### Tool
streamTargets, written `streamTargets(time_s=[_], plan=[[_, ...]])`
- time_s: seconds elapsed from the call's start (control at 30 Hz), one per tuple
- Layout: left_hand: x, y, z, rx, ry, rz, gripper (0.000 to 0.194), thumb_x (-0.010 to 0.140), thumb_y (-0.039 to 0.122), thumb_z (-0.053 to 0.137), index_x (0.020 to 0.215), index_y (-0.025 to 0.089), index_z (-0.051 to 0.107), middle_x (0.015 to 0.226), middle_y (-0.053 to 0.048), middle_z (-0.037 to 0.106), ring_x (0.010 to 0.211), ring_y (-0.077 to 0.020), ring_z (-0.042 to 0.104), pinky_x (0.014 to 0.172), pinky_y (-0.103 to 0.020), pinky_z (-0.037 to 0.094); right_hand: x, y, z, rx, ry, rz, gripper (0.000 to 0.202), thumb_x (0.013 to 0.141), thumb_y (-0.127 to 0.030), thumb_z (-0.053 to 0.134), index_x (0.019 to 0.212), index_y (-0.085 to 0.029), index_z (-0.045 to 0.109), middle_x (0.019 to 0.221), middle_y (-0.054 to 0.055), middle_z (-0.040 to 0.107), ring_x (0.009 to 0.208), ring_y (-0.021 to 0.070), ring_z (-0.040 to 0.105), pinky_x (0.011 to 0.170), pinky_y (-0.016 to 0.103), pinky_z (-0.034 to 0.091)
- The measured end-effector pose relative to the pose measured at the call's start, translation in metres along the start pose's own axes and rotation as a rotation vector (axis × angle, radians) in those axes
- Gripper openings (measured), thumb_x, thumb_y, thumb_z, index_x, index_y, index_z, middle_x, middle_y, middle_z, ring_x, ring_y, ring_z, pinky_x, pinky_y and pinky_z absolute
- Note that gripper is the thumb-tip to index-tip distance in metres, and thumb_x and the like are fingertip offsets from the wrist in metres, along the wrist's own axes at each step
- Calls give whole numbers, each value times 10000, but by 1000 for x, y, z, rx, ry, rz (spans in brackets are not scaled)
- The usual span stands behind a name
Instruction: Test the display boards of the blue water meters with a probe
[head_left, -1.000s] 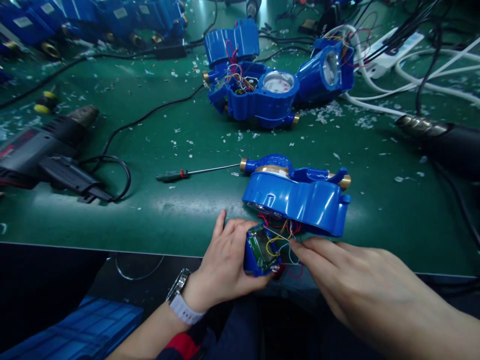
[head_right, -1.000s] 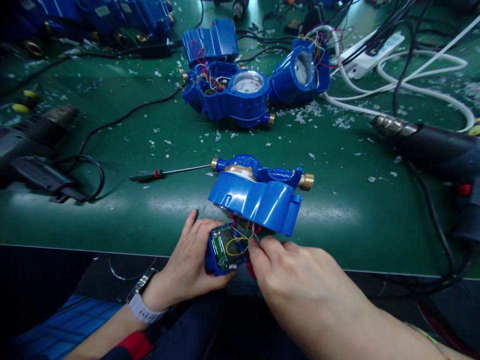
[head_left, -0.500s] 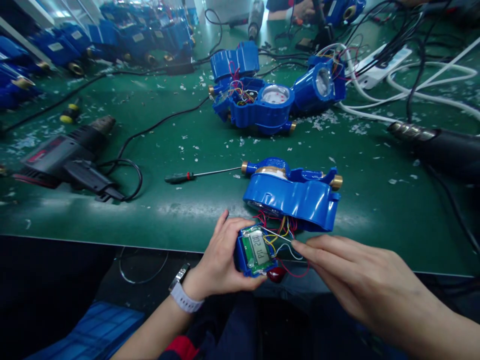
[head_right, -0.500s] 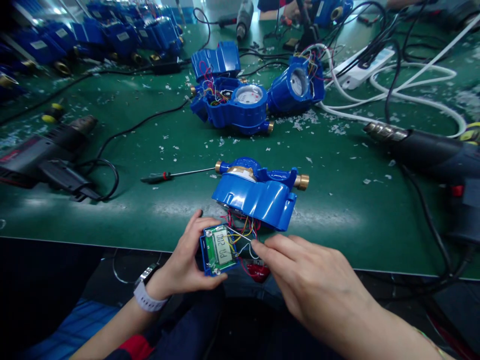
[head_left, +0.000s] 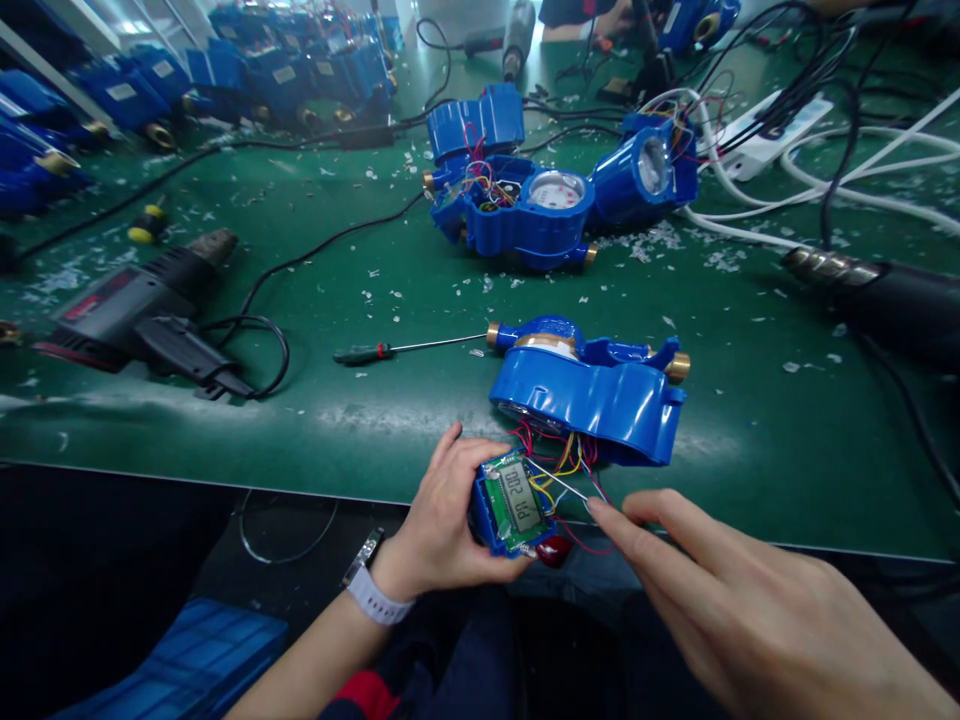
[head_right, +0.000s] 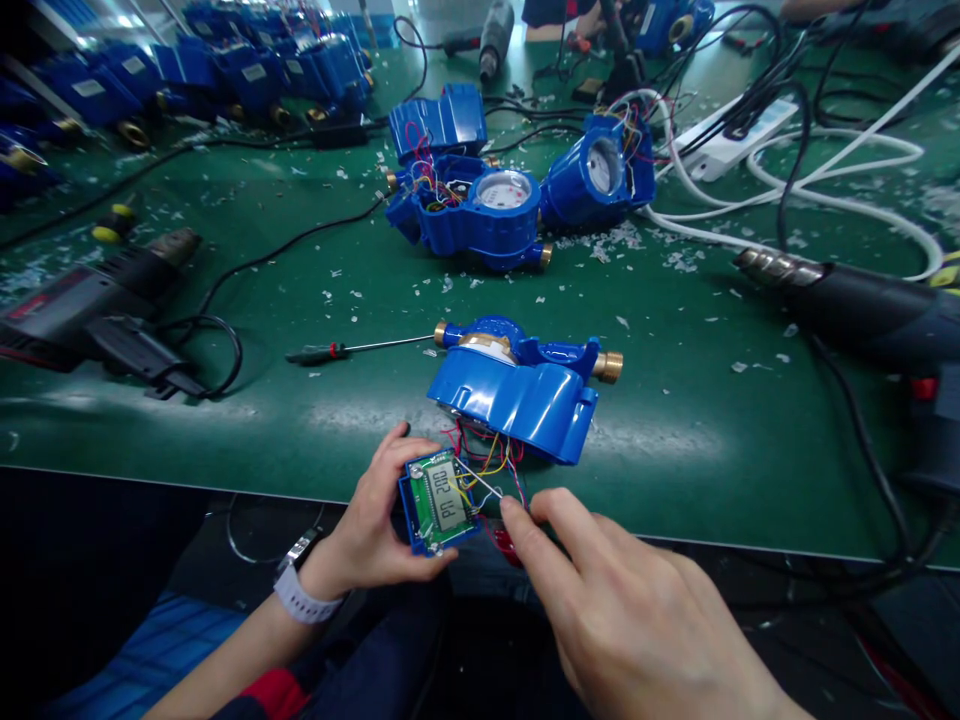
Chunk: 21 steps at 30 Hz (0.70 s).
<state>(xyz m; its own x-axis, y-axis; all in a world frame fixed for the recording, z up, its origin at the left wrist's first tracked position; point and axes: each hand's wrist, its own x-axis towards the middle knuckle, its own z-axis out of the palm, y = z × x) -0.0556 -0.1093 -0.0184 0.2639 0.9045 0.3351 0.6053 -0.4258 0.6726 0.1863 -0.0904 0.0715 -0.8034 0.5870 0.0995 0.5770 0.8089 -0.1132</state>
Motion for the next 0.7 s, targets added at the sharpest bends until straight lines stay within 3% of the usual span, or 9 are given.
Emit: streamTargets(time_s=[0.23,0.5,0.7], plan=[[-1,-1,3,54,25,15,768,637,413,711,1282,188,360,1115,-129,630,1034,-300,633,1084,-624,320,2,-13,-1,-202,-9,-44,568,693,20,401,1236,-58,548,1055,119,650,685,188,661,474,263,546],[-3,-2,7,76,65,41,751,655,441,711,1271,162,385,1101,-135,637,1025,-305,636,1075,-638,321,10,-22,0,-306,-4,-70,427,785,-23,437,1152,-74,647,972,109,689,620,154,644,418,212,502],[-2,1,12,121,79,31,744,643,440,719,1255,169,395,1077,-129,649,1003,-308,634,1059,-633,332,16,-35,3,-387,-6,-89,429,706,-10,488,1093,-6,674,884,155,694,502,155,609,348,218,461]])
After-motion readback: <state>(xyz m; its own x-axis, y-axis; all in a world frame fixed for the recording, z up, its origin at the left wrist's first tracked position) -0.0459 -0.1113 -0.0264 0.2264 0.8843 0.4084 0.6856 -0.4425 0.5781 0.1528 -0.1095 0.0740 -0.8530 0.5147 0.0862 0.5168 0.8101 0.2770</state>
